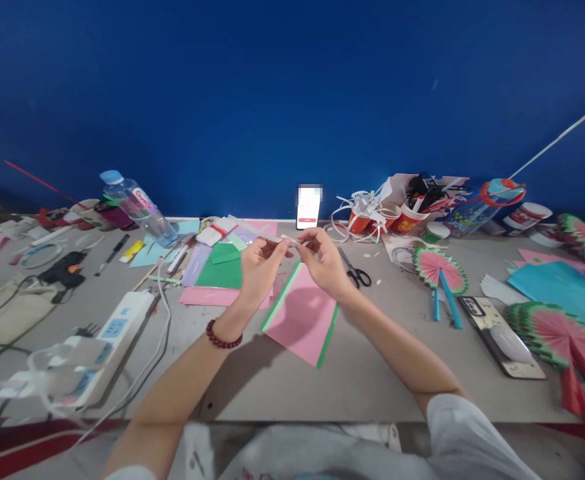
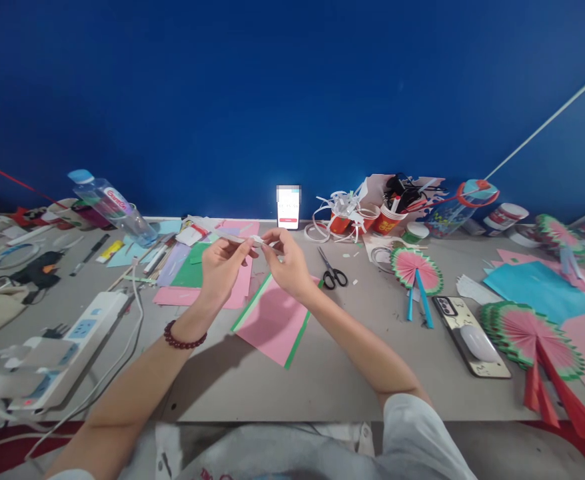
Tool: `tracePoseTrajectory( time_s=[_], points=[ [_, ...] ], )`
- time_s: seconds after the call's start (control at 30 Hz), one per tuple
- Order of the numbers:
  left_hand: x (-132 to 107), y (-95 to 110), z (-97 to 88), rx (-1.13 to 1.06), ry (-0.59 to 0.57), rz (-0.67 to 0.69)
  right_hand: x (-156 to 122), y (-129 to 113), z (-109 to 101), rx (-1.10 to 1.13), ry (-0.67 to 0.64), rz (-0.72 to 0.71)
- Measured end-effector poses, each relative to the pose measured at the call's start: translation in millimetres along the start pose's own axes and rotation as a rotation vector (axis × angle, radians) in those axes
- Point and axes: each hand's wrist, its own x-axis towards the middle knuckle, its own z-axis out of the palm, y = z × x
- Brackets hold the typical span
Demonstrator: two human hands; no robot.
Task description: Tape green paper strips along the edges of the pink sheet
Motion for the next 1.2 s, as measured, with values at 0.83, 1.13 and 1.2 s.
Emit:
tracePoseTrajectory(
  time_s=[0.83,1.13,1.2],
  points=[
    [-4.4,-1.0,-1.9,0.174,-0.031,0.2,0.4,-2.5,-2.1,-0.042,-0.012,-0.02],
    [-8.1,-0.6,0.1,0.27,-0.05,0.36,0.4,-3.9,-3.0,-0.059,0.034,-0.013],
    [-7.7,-0.9,-0.4,0.256,-0.058,0.358,-0.5,-5.3,-2.3,-0.087,0.069,-0.032]
  ],
)
